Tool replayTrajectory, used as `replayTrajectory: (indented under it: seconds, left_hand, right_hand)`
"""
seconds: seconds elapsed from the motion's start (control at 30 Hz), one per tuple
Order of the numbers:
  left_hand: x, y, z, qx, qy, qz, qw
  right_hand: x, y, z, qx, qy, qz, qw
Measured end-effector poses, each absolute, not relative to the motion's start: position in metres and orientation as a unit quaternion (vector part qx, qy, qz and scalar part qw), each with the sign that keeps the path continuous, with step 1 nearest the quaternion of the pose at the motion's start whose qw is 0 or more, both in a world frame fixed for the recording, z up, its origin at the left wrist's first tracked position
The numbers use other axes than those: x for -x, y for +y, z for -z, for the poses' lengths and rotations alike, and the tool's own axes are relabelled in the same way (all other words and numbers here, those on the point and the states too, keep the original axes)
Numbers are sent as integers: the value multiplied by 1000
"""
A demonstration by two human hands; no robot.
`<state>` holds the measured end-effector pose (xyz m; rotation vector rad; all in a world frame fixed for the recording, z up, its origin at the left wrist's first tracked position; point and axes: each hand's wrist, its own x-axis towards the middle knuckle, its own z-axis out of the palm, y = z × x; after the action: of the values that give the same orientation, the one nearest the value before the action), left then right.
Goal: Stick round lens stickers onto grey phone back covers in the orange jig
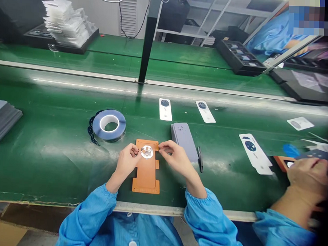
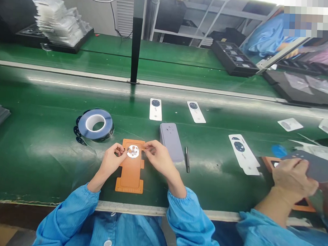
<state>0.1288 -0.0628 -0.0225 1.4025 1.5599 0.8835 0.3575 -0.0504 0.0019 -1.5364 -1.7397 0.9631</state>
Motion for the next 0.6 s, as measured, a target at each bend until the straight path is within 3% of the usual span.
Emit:
replayTrajectory:
  seconds: [0.1, 0.2, 0.33, 0.5, 0.6]
  left_hand:
    - [-126, -65, 25, -562, 619, -347, 425]
    - [-123, -66, 28, -563, 623, -340, 423]
    - [-121, -67, 33, -561, 615, -349, 430]
    - [-119, -68, 34, -559, 601, -368, 437]
    - [-119, -69, 32, -564, 600, -365, 435]
  right_hand:
    - [-389, -25, -14, 601, -714, -214, 287]
    - [-426, 11, -14, 638, -731, -116, 214]
    - [-457, 43, -7, 656, -733, -134, 119]
    - [-471, 47, -15, 641, -737, -120, 177]
    - [-477, 49, -18, 641, -740, -117, 165]
